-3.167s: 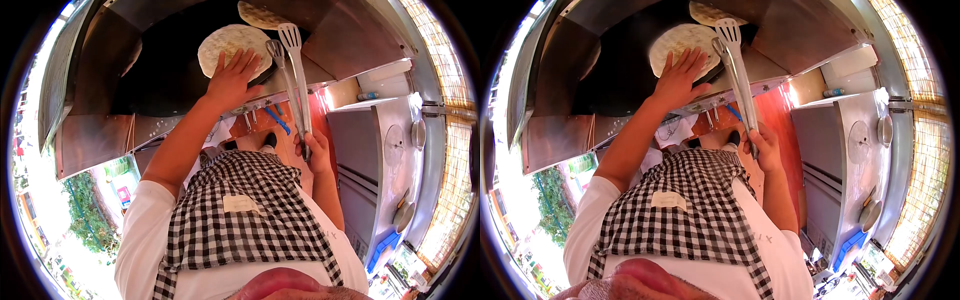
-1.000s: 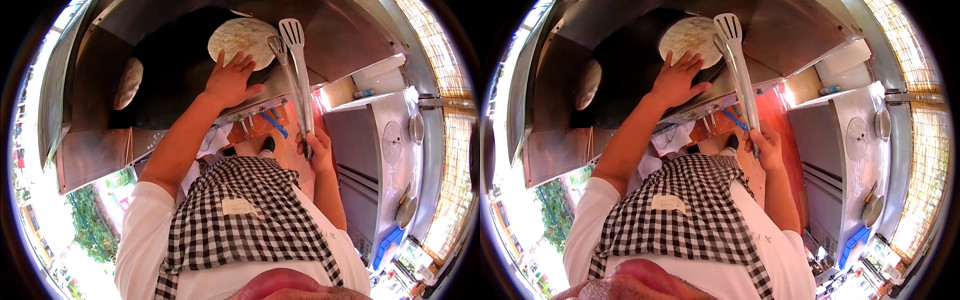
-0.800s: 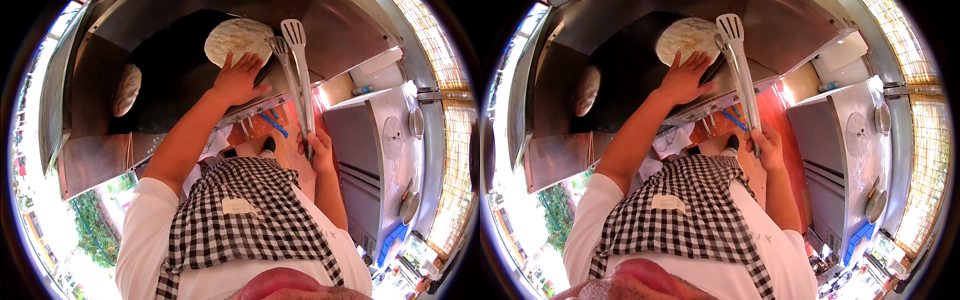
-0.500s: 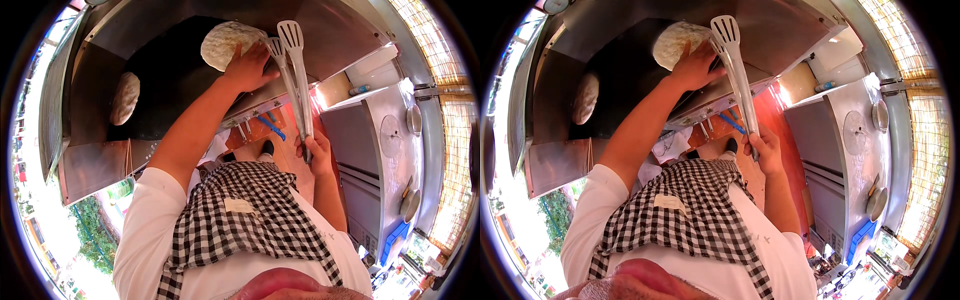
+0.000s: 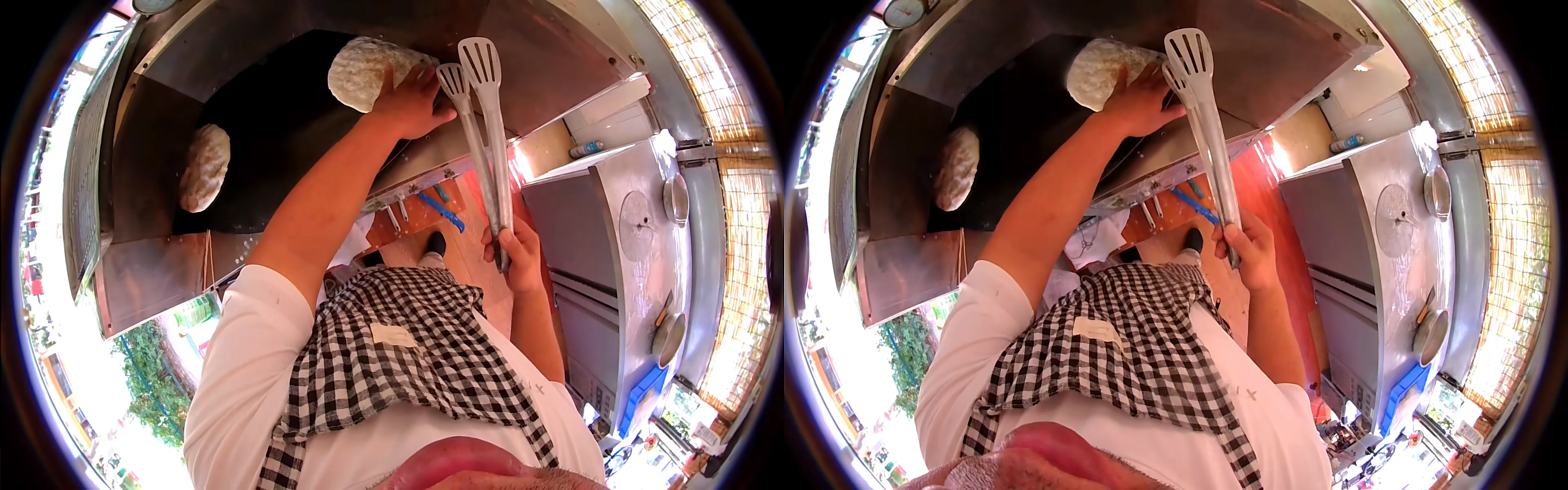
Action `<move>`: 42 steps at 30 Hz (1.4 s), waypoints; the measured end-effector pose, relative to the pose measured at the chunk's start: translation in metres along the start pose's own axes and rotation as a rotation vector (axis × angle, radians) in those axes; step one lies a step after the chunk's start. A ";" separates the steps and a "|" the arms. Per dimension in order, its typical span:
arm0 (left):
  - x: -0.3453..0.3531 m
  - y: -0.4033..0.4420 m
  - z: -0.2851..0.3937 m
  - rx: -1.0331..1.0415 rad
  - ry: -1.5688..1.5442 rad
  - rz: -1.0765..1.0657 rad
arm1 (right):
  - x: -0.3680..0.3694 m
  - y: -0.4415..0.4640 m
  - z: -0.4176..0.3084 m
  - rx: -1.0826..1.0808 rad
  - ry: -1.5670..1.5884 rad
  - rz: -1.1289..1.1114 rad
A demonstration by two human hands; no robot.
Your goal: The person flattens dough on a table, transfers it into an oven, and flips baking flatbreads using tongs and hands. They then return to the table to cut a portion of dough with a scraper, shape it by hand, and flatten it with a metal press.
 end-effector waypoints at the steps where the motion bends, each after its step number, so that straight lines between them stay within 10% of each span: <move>1: -0.005 -0.001 0.000 0.008 -0.005 0.067 | -0.001 0.001 0.000 -0.002 -0.003 0.001; 15: -0.007 -0.047 -0.014 0.146 -0.250 0.200 | 0.005 0.015 -0.007 0.009 -0.035 -0.050; 28: -0.004 -0.043 -0.097 -0.282 -0.127 0.047 | 0.009 0.022 -0.013 -0.025 -0.070 -0.085; 42: -0.037 -0.172 -0.093 -0.281 -0.128 0.436 | 0.007 0.030 -0.008 0.053 -0.158 -0.113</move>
Point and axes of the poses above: each hand's wrist, its own y-axis towards the middle knuckle, its own x-axis out of the palm, z = x × y, the point moved 8 cm from there along y, towards the middle knuckle, and after that the axes turned 5 degrees about x, right-handed, at the moved point
